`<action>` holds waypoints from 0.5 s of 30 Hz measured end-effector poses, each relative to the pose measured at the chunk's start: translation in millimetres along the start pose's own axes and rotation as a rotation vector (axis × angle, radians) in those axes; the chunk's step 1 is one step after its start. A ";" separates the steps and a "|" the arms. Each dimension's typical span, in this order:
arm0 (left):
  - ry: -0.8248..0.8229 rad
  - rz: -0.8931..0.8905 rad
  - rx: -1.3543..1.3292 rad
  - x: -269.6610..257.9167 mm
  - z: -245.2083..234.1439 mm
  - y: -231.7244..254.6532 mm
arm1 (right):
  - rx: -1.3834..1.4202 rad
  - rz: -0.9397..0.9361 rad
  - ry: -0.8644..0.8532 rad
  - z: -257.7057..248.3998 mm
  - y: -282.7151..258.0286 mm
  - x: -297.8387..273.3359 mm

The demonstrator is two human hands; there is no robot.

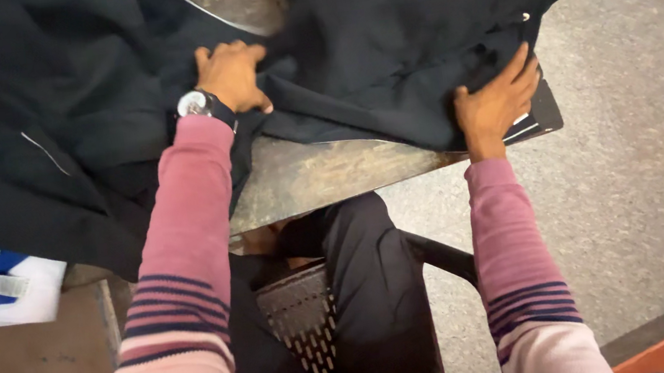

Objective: The person folds a black zippered jacket and a pink long-sleeved shirt by hand on a wooden table and then places them into an open suitcase.

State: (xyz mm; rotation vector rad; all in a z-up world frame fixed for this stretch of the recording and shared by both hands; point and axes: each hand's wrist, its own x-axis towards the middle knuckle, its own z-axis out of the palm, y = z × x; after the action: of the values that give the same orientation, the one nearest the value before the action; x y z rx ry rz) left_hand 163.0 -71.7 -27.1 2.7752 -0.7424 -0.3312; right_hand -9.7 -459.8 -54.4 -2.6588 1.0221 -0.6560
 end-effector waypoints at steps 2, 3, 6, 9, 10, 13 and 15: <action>0.045 0.072 0.024 -1.5 24.0 4.7 | 0.206 -0.433 0.265 -18.8 -24.4 -3.5; 0.104 0.114 0.024 -5.1 32.8 7.0 | 0.231 -0.510 0.224 -30.0 -38.3 -8.5; 0.100 0.166 0.021 -25.6 30.7 9.1 | 0.221 -0.738 0.054 -58.3 -85.5 -25.1; -0.070 0.310 -0.058 -64.7 0.9 21.9 | 0.135 -0.864 -0.233 -74.3 -119.9 -54.3; -0.133 0.375 -0.097 -78.2 -15.1 26.4 | 0.105 -0.895 -0.341 -78.3 -128.1 -61.6; -0.247 0.418 -0.189 -124.8 -54.9 50.1 | 0.237 -1.119 -0.525 -89.0 -145.0 -87.6; -0.126 0.457 -0.158 -141.5 -75.9 56.8 | 0.192 -1.228 -0.624 -83.8 -151.2 -111.8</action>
State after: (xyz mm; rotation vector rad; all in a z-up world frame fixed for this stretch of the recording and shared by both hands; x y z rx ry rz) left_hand 38.8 -33.1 83.0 2.3646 -1.2846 -0.4497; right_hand -35.9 -276.6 35.7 -2.7353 -0.8554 -0.0107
